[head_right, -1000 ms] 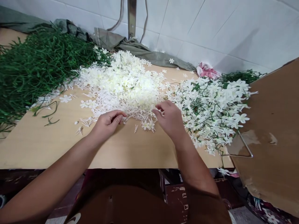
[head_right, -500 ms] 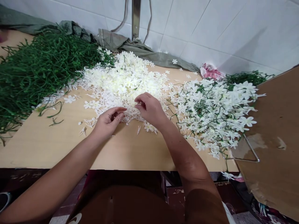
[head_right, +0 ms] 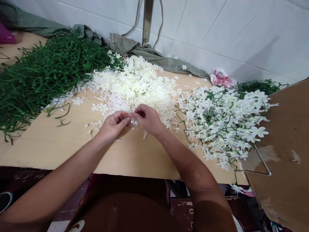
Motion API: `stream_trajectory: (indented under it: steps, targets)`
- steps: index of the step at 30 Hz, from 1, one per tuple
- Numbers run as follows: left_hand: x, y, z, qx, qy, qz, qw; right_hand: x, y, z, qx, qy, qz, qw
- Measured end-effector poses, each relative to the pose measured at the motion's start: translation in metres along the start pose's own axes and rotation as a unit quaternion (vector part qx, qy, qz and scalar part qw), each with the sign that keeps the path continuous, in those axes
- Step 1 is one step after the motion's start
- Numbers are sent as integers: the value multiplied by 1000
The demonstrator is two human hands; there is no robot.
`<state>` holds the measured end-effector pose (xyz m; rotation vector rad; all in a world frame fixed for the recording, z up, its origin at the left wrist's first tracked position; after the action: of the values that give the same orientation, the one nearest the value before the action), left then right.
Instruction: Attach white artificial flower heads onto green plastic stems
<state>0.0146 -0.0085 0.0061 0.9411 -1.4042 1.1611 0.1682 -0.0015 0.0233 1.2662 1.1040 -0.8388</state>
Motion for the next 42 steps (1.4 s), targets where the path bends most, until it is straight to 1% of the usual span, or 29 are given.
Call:
stream_trajectory:
  steps: [3,6,8,10,13,16,20,22,24,28,29,32,35,37,39,42]
  targets:
    - [2,2,0,26,13,-12,1000,-4,11,-9,4,25,39,999]
    - [5,4,-1,61,32,-15,998,-10,32,-21,50,45,81,994]
    - [6,5,-1,82,41,-15,996,-14,43,-25,73,61,145,985]
    - [8,5,-2,101,50,-12,994,-16,47,-23,54,80,239,966]
    - [8,6,-3,116,53,-12,992,-14,40,-10,-37,99,375,921]
    - [6,7,-4,122,53,-16,991,-10,24,9,-115,115,463,871]
    - [6,8,-5,136,44,-23,989,0,1,27,-155,148,526,823]
    - [6,9,-6,143,36,-29,989,6,-7,29,-157,166,538,811]
    - [5,10,-7,145,30,-35,988,12,-9,27,-145,174,531,816]
    - [4,11,-9,146,23,-42,988,20,1,21,-98,182,471,858]
    - [4,10,-9,146,22,-43,988,21,5,21,-85,181,462,864]
    - [4,9,-9,138,14,-53,989,24,11,20,-61,154,480,862]
    - [2,8,-9,130,0,-68,989,27,9,19,-59,119,504,853]
    - [0,8,-9,126,-8,-75,989,28,7,17,-53,118,498,857]
    - [-2,9,-9,122,-16,-80,989,26,8,17,-38,127,472,872]
    - [-4,10,-8,115,-23,-90,989,21,13,19,-17,117,398,910]
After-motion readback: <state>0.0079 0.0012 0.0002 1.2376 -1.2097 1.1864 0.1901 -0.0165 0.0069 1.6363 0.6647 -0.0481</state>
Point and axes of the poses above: each hand's wrist, its own z-axis away from the middle knuckle, its own y-axis out of the back of the hand, x = y × z, the point moved 1 cm from there along -z, towards the middle knuckle, and after that the axes turned 3 degrees about -y, right-handed, at the moved point
